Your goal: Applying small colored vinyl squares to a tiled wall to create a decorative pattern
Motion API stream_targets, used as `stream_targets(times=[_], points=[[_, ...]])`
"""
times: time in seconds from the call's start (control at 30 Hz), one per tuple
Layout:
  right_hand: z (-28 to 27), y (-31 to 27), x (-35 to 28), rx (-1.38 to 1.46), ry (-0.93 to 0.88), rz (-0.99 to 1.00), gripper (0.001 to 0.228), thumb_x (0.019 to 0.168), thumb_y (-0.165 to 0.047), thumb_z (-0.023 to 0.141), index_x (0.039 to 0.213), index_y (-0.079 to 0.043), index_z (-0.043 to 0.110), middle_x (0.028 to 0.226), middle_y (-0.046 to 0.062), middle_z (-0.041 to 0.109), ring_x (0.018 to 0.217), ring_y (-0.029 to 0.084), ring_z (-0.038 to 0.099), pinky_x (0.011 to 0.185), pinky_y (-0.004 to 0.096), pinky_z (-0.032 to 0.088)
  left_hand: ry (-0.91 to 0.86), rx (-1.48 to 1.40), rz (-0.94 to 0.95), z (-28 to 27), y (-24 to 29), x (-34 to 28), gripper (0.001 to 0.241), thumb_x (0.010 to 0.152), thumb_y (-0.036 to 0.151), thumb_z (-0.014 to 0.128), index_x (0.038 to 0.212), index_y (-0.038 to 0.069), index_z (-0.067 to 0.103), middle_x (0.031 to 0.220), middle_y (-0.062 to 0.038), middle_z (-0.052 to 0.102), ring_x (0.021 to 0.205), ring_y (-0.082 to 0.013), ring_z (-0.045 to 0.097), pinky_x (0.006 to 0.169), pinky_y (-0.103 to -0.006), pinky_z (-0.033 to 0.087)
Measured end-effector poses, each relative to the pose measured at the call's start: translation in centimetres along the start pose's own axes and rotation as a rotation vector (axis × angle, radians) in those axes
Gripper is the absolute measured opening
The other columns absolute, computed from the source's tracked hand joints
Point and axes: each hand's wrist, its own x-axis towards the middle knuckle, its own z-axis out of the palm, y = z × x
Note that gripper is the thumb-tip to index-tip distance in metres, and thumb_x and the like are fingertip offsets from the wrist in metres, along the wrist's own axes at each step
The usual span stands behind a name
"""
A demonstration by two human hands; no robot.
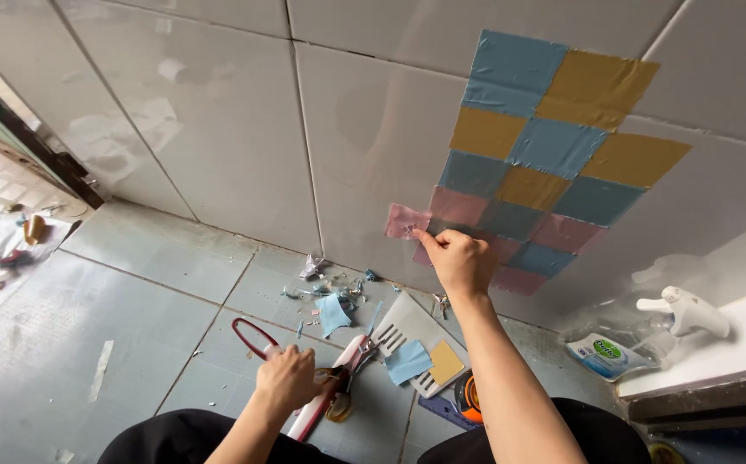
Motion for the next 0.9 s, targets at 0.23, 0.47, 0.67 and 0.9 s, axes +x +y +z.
stream_targets(times=[0.23, 0.47, 0.67, 0.9], points=[[0.5, 0.2, -0.2, 0.032, -0.067, -0.066, 0.066, 0.081, -0.052, 0.088, 0.042, -0.019, 0.045, 0.041, 0.008, 0.030, 0.044, 0.024, 0.024, 0.040, 0.041, 0.025, 0.114, -0.024, 0.031, 5.1, 1.9, 2.2, 0.036, 0.094, 0.025, 0.064, 0.122, 0.010, 0.048, 0.110, -0.011, 0.060, 0.084, -0.0338, 0.073, 0.060, -0.0483, 0.059], [1.2, -0.9, 0.0, 0.024, -0.006, -0.027, 0.073, 0.087, -0.070, 0.071, 0.040, -0.019, 0.046, 0.038, 0.009, 0.045, 0.034, 0.034, 0.043, 0.040, 0.043, 0.028, 0.081, -0.051, 0.070, 5.0, 1.3, 3.3, 0.050, 0.091, 0.035, 0.075, 0.124, 0.011, 0.046, 0.106, -0.009, 0.058, 0.083, -0.0312, 0.071, 0.058, -0.0451, 0.060], [3.0, -0.2, -0.9, 0.064, 0.050, -0.026, 0.069, 0.086, -0.062, 0.078, 0.041, -0.019, 0.047, 0.037, 0.006, 0.043, 0.036, 0.033, 0.032, 0.038, 0.042, 0.025, 0.039, -0.028, 0.076, 4.2, 1.3, 3.9, 0.042, 0.093, 0.032, 0.072, 0.119, 0.011, 0.048, 0.101, -0.008, 0.060, 0.077, -0.0262, 0.070, 0.056, -0.0411, 0.058], [0.4, -2.0, 0.1, 0.129, -0.107, 0.056, 0.070, 0.085, -0.065, 0.072, 0.040, -0.018, 0.045, 0.044, 0.003, 0.045, 0.046, 0.019, 0.037, 0.039, 0.036, 0.027, -0.011, -0.008, 0.040, 3.8, 1.4, 3.5, 0.059, 0.090, 0.042, 0.081, 0.126, 0.011, 0.047, 0.105, -0.006, 0.061, 0.078, -0.0207, 0.068, 0.059, -0.0371, 0.059]])
